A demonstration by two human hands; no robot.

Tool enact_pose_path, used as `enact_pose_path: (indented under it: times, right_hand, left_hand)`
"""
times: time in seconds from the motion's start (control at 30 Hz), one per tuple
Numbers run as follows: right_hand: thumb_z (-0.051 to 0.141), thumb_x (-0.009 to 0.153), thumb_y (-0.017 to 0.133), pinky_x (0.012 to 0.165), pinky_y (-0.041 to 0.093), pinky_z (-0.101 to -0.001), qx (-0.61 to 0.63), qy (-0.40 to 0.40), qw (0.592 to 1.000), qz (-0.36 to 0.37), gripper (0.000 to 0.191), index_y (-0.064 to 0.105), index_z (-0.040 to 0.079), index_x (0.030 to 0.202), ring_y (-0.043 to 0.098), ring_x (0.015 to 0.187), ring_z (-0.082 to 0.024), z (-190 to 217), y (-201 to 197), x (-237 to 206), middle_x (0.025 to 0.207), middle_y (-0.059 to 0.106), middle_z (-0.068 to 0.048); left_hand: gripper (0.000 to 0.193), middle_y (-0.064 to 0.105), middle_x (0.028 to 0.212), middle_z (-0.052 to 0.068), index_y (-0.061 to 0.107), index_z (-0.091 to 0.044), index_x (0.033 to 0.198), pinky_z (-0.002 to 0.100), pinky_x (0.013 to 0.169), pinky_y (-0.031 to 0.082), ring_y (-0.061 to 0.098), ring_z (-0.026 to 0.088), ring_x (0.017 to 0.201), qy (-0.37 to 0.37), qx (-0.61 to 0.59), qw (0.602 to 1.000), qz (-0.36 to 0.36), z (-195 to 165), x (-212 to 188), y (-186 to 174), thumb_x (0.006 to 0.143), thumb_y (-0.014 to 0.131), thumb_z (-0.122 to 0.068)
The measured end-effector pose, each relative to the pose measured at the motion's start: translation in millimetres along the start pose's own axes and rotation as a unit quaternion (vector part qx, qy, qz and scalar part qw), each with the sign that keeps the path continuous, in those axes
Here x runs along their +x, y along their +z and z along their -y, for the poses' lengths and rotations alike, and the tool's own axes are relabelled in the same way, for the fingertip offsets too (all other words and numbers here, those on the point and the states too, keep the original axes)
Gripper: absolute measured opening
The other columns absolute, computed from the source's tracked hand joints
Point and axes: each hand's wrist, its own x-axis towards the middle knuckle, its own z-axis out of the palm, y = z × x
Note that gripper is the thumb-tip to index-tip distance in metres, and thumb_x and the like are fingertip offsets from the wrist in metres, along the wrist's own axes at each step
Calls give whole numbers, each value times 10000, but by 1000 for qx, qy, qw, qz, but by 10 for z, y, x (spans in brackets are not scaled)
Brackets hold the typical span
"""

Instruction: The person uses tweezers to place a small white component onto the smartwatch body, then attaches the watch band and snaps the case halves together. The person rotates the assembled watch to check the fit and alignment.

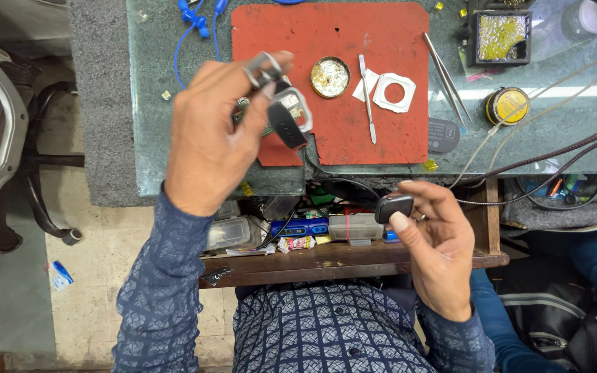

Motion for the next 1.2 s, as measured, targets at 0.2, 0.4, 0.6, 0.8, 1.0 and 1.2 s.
enact_pose_path:
  times: [0.2,0.4,0.6,0.8,1.0,1.2]
  right_hand:
    - [-61,993,649,976,525,-265,-28,-21,999,-11,351,588,-38,1338,664,1076,-142,118,47,67,1180,701,-123]
    - [-42,1009,625,979,518,-250,-82,-23,996,-11,391,572,-39,1397,647,1098,-121,260,116,187,1218,690,-101]
    - [-36,1016,641,931,528,-247,-96,-40,994,-20,421,557,-35,1428,644,1027,-110,318,189,313,1174,702,-95]
    - [-63,1002,690,962,575,-268,-202,-98,973,-44,299,634,-40,1295,716,1061,-138,311,273,373,1174,744,-110]
    - [-97,978,767,925,577,-324,-496,-349,795,-20,268,687,-10,1218,735,1065,-253,264,351,552,1248,738,-118]
    - [13,886,833,919,565,-379,-536,-328,777,35,306,697,13,1160,690,1062,-295,281,397,604,1278,717,-122]
  left_hand:
    - [400,746,1049,125,721,-70,1259,392,838,537,671,294,929,35,-83,992,84,-28,25,232,923,585,98]
    - [407,701,1204,151,573,-52,1372,323,913,601,721,208,1065,7,-218,974,62,-52,46,392,980,618,48]
    - [365,574,1199,171,539,-5,1243,297,808,623,690,213,981,-65,-138,985,-80,-215,-117,523,939,720,-99]
    - [299,662,1167,89,631,-59,1286,280,781,603,714,146,953,-155,-94,983,-37,-426,-472,522,1026,764,-123]
    - [424,678,1137,74,609,-23,1351,287,784,584,691,185,945,-126,-146,981,-21,-442,-535,576,947,730,-60]
    - [178,673,1116,77,684,-32,1140,276,812,602,729,170,940,-159,-173,972,-7,-417,-570,561,965,714,-21]
